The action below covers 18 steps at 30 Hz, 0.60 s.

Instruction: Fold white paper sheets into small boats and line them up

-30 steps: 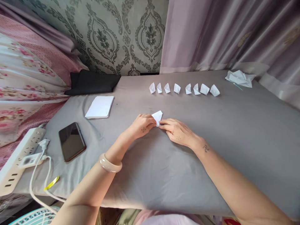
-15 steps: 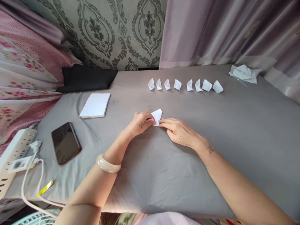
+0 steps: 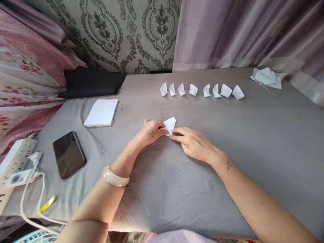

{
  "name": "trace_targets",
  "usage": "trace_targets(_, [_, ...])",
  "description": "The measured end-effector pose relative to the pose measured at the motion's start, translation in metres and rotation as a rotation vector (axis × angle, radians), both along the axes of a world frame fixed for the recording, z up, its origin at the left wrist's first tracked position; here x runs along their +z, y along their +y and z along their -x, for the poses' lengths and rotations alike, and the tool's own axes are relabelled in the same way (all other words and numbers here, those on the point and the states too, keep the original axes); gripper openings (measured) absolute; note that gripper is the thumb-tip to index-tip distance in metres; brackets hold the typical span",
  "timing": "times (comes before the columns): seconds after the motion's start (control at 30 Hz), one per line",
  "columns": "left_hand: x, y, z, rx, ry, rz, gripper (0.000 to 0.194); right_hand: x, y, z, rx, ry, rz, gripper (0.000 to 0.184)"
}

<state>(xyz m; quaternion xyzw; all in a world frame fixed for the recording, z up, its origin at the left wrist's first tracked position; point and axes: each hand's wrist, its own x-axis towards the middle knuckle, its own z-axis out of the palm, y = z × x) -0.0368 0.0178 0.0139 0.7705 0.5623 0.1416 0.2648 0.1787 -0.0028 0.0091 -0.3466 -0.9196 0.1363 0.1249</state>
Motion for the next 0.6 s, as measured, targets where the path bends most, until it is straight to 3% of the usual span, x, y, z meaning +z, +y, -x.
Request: trace_targets(0.6, [-0.0018, -0.0049, 0.0001, 0.194, 0.017, -0.025, 0.019, -0.0005, -0.0002, 0.0055, -0.031, 0.055, 0.001, 0.046])
